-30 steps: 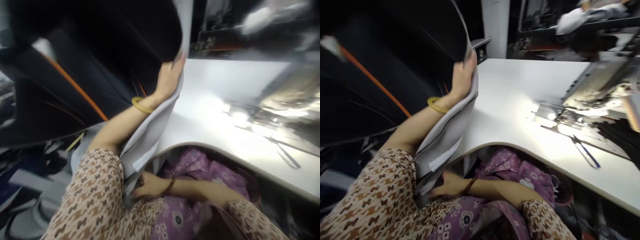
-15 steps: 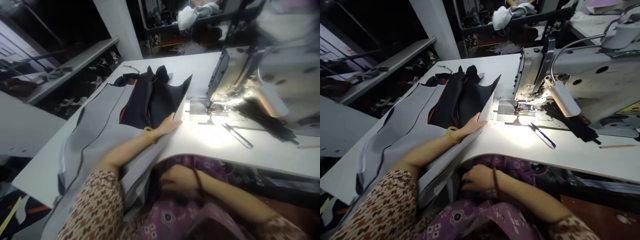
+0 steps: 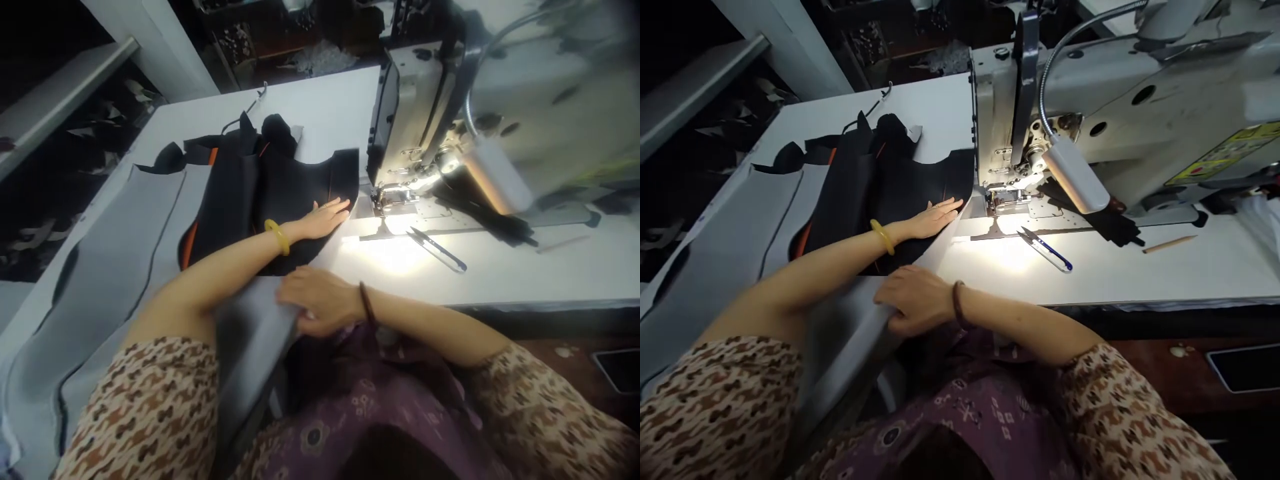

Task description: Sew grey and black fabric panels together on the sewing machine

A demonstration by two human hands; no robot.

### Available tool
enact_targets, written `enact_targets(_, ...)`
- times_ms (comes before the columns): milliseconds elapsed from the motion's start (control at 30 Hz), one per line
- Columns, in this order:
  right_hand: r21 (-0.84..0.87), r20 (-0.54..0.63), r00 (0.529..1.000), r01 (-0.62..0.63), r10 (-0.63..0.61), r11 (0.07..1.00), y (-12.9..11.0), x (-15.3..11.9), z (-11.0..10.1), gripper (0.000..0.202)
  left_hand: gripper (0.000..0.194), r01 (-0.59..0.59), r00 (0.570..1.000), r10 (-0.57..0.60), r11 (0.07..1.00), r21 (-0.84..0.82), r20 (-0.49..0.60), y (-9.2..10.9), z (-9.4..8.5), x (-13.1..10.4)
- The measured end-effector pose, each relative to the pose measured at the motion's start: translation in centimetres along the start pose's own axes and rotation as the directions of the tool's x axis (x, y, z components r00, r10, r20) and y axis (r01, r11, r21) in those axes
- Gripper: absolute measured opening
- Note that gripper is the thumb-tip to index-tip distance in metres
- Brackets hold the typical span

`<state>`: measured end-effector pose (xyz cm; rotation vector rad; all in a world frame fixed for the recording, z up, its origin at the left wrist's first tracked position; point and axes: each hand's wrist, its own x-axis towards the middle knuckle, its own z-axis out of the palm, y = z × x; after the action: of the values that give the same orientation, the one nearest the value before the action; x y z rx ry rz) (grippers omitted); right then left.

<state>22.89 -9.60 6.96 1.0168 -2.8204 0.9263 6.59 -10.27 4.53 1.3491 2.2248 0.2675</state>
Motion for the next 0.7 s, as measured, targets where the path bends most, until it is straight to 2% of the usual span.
enact_targets(100, 0.114, 0.176, 0.976, -0.149, 0.127, 0.982, 0.7, 2.1, -1.4, 0.054, 0.051, -0.007, 1.0, 0.007, 1.0, 0.024, -0.009, -0.9, 1.7, 0.3)
enact_targets(167, 0.24, 0.216, 0.957, -0.243, 0.192, 0.94, 0.9, 2.1, -1.6, 0.059, 0.051, 0.001, 0.999, 0.001, 0.998, 0.067, -0.032, -1.4, 2.5, -0.5)
enact_targets(200, 0.285, 0.179, 0.954, -0.285, 0.241, 0.915, 0.8, 1.4, -1.2, 0.056, 0.051, 0.004, 0.999, -0.001, 0.996, 0.09, -0.04, -1.6, 2.8, -1.1)
enact_targets(267, 0.293, 0.016, 0.938, -0.335, 0.345, 0.896, 0.2, -1.0, 0.9, 0.043, 0.051, -0.013, 0.999, 0.019, 0.989, 0.144, -0.041, -1.7, 3.2, -2.4)
enact_targets(300, 0.257, -0.043, 0.942, -0.312, 0.334, 0.915, -0.1, -2.5, 2.4, 0.036, 0.052, -0.033, 0.999, 0.039, 0.984, 0.178, -0.031, -1.5, 3.4, -3.0)
enact_targets(367, 0.183, -0.18, 0.96, -0.18, 0.213, 0.967, -0.7, -5.7, 5.5, 0.033, 0.055, -0.059, 0.998, 0.066, 0.965, 0.254, -0.017, -0.7, 3.9, -4.1)
enact_targets(467, 0.091, -0.359, 0.926, -0.09, 0.117, 0.992, -1.4, -9.0, 8.2, 0.037, 0.062, -0.028, 0.998, 0.042, 0.948, 0.317, -0.037, 1.0, 4.6, -5.4)
enact_targets(533, 0.055, -0.389, 0.915, -0.088, 0.103, 0.995, -1.5, -10.2, 7.9, 0.037, 0.066, 0.026, 0.998, -0.007, 0.946, 0.324, -0.059, 1.7, 4.8, -6.0)
enact_targets(600, -0.005, -0.401, 0.912, -0.097, 0.087, 0.995, -1.1, -11.3, 6.3, 0.033, 0.067, 0.08, 0.996, -0.061, 0.941, 0.33, -0.07, 2.0, 4.8, -6.3)
enact_targets(633, -0.062, -0.429, 0.897, -0.141, 0.101, 0.988, -0.5, -12.1, 5.2, 0.029, 0.067, 0.104, 0.994, -0.084, 0.937, 0.333, -0.075, 1.9, 4.8, -6.5)
enact_targets(700, -0.2, -0.515, 0.833, -0.347, 0.203, 0.916, 1.3, -14.2, 3.2, 0.02, 0.066, 0.134, 0.99, -0.115, 0.93, 0.342, -0.077, 1.6, 4.7, -6.7)
